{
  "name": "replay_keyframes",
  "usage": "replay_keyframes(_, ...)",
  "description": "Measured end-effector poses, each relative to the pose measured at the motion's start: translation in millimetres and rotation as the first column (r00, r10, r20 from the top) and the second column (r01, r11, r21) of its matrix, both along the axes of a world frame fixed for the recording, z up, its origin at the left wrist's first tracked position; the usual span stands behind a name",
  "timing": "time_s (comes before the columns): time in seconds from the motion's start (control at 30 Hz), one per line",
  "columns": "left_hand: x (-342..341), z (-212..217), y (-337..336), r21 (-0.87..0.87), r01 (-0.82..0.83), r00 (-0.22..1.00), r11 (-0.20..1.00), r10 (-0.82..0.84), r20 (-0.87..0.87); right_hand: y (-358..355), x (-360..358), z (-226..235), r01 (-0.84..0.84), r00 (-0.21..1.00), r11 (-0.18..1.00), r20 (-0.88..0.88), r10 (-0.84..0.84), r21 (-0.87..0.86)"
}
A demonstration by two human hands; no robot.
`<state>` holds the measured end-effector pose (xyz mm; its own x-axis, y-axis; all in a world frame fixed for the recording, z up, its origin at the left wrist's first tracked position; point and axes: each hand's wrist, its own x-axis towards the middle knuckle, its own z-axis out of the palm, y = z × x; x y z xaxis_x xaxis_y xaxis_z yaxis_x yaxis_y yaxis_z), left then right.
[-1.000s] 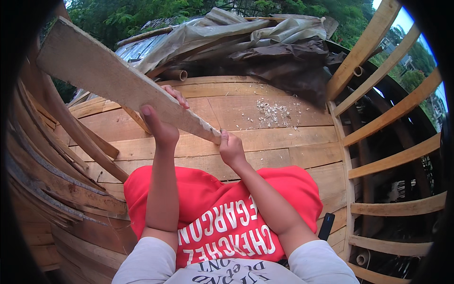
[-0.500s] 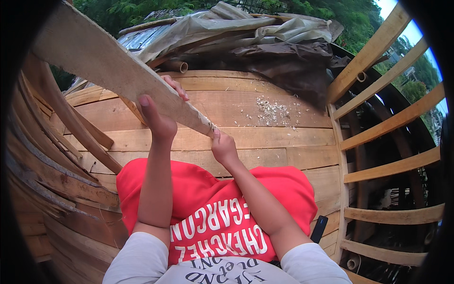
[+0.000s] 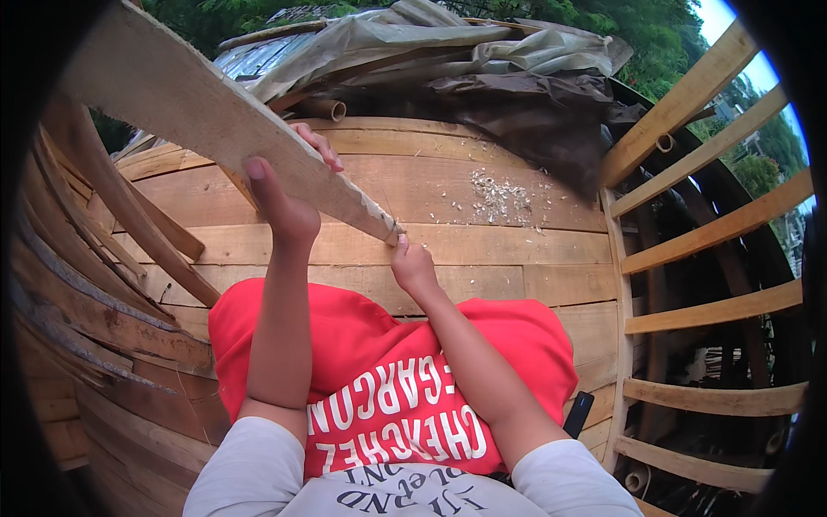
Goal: The person is carving a rectangular wooden plank using a knife. They hold the plank with their left hand and use the knife in their right hand to shave off thin layers of wood, creating wood shavings that fall onto the floor. The person periodically rotates the plank to work on different edges.
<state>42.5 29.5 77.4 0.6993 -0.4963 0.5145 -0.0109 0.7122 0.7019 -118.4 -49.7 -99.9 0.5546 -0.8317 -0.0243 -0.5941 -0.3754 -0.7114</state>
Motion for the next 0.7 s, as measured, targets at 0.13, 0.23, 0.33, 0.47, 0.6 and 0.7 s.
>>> replay_keyframes(0.13,6,-1,2,0.006,-0.067,0.997,0.998,0.067,0.033,-3,8,26,0.062,0.992,0.997,-0.117,-0.055,0.055)
replay_keyframes(0.23,3,-4,5,0.008,-0.02,0.999,1.0,0.02,0.029,-1,-2,25,0.029,0.999,1.0,-0.029,-0.029,-0.004)
replay_keyframes(0.33,3,5,-1,-0.002,-0.043,0.999,0.999,0.043,0.013,-12,1,12,0.06,0.994,0.998,-0.093,-0.06,-0.001)
replay_keyframes(0.47,2,3,-4,-0.011,-0.018,1.0,1.0,0.017,-0.018,-18,-1,10,-0.01,1.0,1.0,0.006,0.01,0.0)
replay_keyframes(0.6,7,-2,0,0.039,-0.067,0.997,0.997,0.066,0.035,-20,4,8,-0.015,0.974,0.997,-0.224,0.033,0.078)
replay_keyframes(0.7,7,-1,8,0.029,-0.057,0.998,0.998,0.056,0.041,-12,9,41,0.049,0.995,0.966,0.076,-0.07,0.255)
